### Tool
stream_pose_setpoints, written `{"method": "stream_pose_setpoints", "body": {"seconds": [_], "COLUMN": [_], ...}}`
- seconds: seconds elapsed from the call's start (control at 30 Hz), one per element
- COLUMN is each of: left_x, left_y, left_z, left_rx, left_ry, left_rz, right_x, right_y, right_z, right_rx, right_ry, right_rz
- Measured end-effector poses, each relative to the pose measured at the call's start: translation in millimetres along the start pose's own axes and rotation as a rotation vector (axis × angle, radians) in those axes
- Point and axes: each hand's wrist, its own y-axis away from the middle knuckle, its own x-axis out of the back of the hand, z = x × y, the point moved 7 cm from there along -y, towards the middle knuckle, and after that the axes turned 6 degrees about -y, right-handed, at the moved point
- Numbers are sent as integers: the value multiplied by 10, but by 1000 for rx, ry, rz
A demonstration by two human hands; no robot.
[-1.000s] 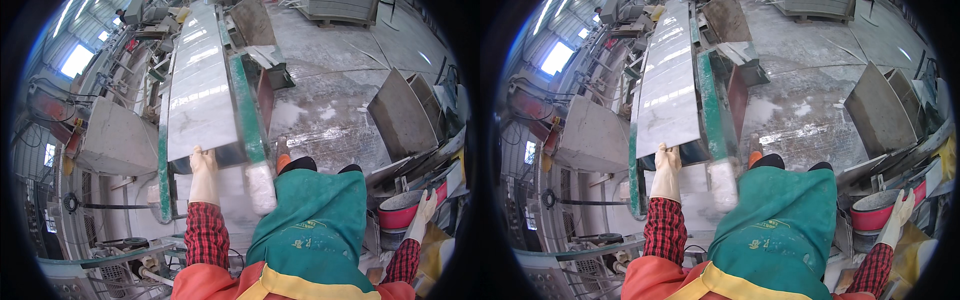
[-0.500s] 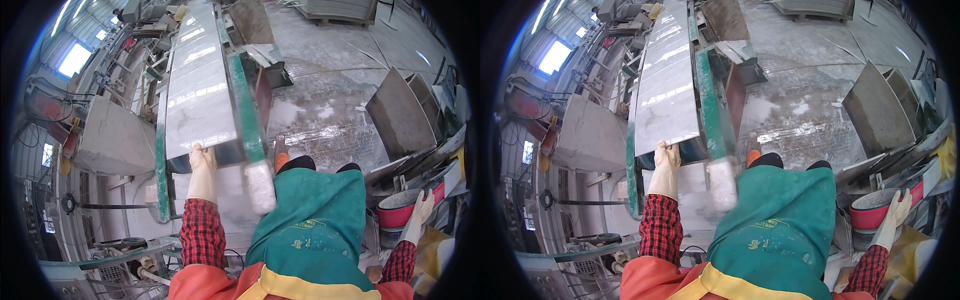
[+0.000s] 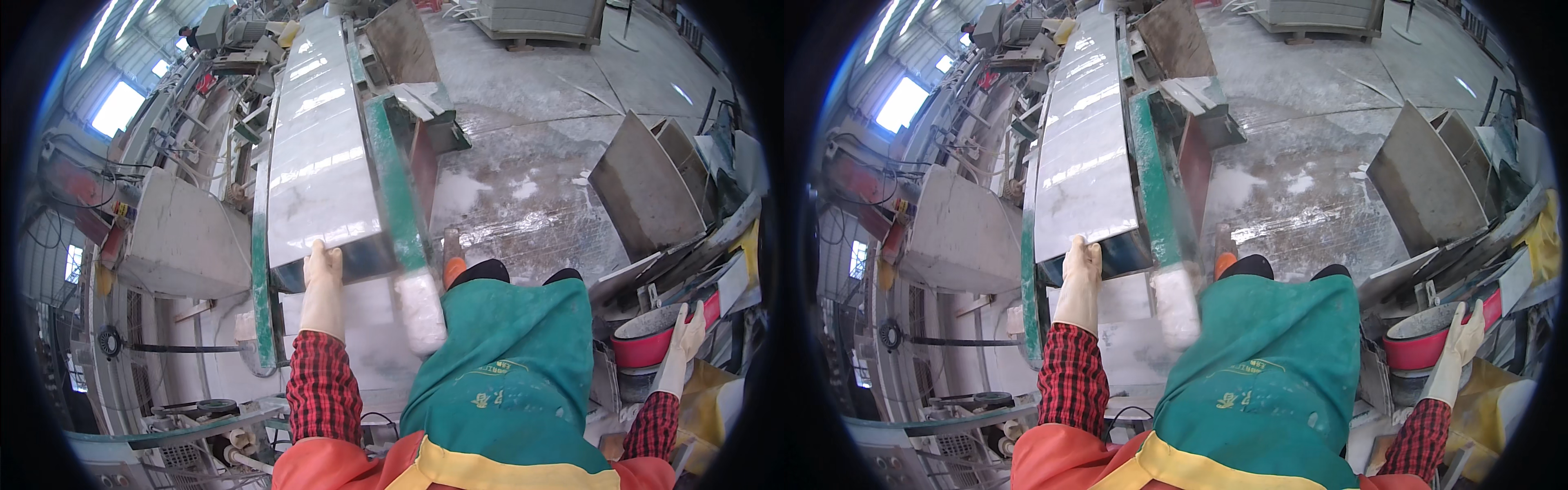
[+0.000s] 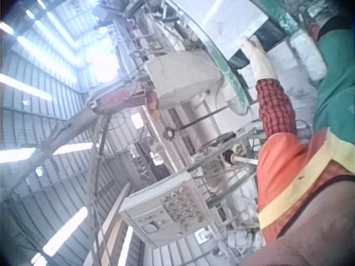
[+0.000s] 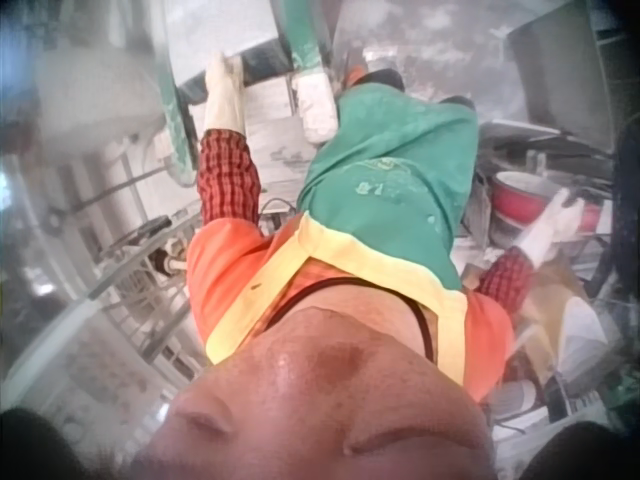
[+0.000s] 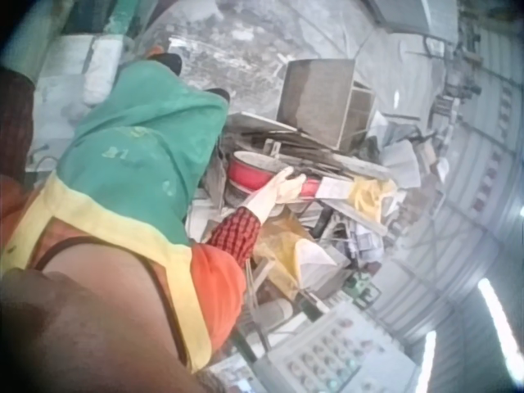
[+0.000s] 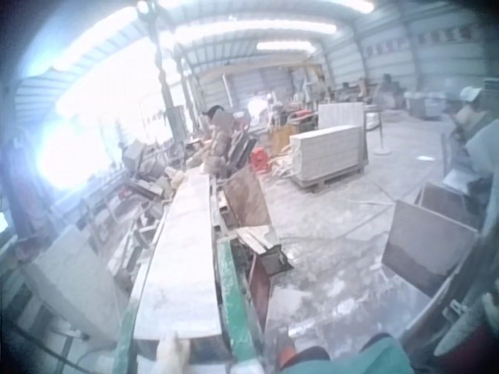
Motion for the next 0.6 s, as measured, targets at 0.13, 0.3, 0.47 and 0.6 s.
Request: {"method": "stream_pose_setpoints", "body": {"seconds": [0.13,0.3,0.47,0.6], "left_x": [40,292,148,-73], "left_y": [-74,-335,-246,78], "left_z": [-99,-152,-142,-47], "left_rx": [127,-41,78,-191], "left_ry": [157,-104,252,8], "left_rz": [-17,-303,-500,-403], "right_x": [108,31,-53,664], "right_y": [-139,-489,-610,-446], "right_z": [195,266,551,181], "right_rx": [-32,110,38,-264], "right_ry": [65,260,243,-52], "right_rz": [38,156,189,199]}}
